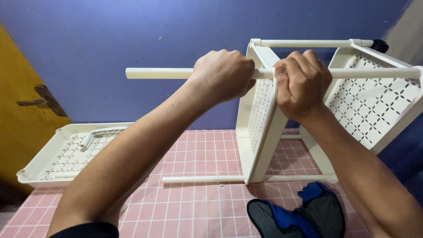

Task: The person assembles a two-tier plastic rolling cart by inserting white plastic poles into the corners of two perforated trays and connecting them with crossbars. The person attaches wheels to the bottom tray and secures the structure.

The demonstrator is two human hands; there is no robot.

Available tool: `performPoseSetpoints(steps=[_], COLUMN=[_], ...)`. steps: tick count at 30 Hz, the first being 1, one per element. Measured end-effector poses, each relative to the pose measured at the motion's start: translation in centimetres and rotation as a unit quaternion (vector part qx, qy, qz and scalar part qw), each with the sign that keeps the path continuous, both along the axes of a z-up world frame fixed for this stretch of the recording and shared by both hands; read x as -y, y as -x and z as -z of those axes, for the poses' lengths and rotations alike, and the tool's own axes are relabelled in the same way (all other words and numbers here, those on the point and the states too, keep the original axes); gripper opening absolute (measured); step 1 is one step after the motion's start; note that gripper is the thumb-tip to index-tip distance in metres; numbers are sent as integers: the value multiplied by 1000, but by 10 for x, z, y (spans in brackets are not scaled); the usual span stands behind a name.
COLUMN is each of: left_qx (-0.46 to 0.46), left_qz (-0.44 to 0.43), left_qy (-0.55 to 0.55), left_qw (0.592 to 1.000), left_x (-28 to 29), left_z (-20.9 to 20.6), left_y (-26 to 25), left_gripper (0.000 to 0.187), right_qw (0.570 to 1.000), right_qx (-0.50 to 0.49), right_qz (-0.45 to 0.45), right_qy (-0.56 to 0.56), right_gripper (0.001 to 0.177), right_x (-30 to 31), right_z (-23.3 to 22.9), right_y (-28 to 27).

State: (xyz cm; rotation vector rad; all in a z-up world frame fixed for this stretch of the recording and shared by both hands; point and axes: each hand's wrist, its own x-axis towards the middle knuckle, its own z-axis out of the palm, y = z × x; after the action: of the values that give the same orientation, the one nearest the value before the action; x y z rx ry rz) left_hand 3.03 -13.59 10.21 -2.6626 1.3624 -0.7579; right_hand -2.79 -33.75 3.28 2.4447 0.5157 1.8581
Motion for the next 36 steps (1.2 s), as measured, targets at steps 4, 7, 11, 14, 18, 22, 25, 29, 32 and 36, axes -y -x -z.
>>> performPoseSetpoints(steps=[4, 7, 11, 14, 18, 22, 25, 29, 32, 36], left_qx=[3, 47, 67, 170, 249, 247, 209, 116, 80, 44], left_qz=[3, 25, 32, 94, 118, 101, 104, 102, 83, 64], left_qy=[-22, 12, 18, 82, 157, 175, 176, 175, 171, 165], left_qw=[1000, 999, 997, 978, 948, 948, 956, 972, 978, 983], left_x=[-5, -9, -21, -45, -94, -157, -190, -218, -237, -266], left_z=[-3, 2, 8, 16, 31, 56, 78, 112, 135, 162], left_y=[1, 4, 5, 5, 8, 29, 47, 62, 67, 70], left_gripper=[41, 50, 72, 88, 92, 84, 75, 69, 66, 58], right_qw=[1000, 1000, 999, 999, 998, 992, 995, 992, 974, 943], right_qx=[5, -10, -41, -48, -10, 28, -9, -107, -199, -314], right_qz=[16, 25, 17, 2, 36, 81, 41, -35, -106, -113], right_qy=[10, 14, 4, 10, 54, 96, 93, 56, 6, 10], right_gripper=[29, 28, 26, 29, 36, 41, 42, 43, 46, 55], right_x=[-2, -3, -6, -11, -24, -47, -73, -111, -139, -158], right_z=[-1, 0, -2, -6, -14, -1, 24, 68, 100, 128], right_y=[1, 8, 18, 28, 43, 60, 72, 89, 102, 119])
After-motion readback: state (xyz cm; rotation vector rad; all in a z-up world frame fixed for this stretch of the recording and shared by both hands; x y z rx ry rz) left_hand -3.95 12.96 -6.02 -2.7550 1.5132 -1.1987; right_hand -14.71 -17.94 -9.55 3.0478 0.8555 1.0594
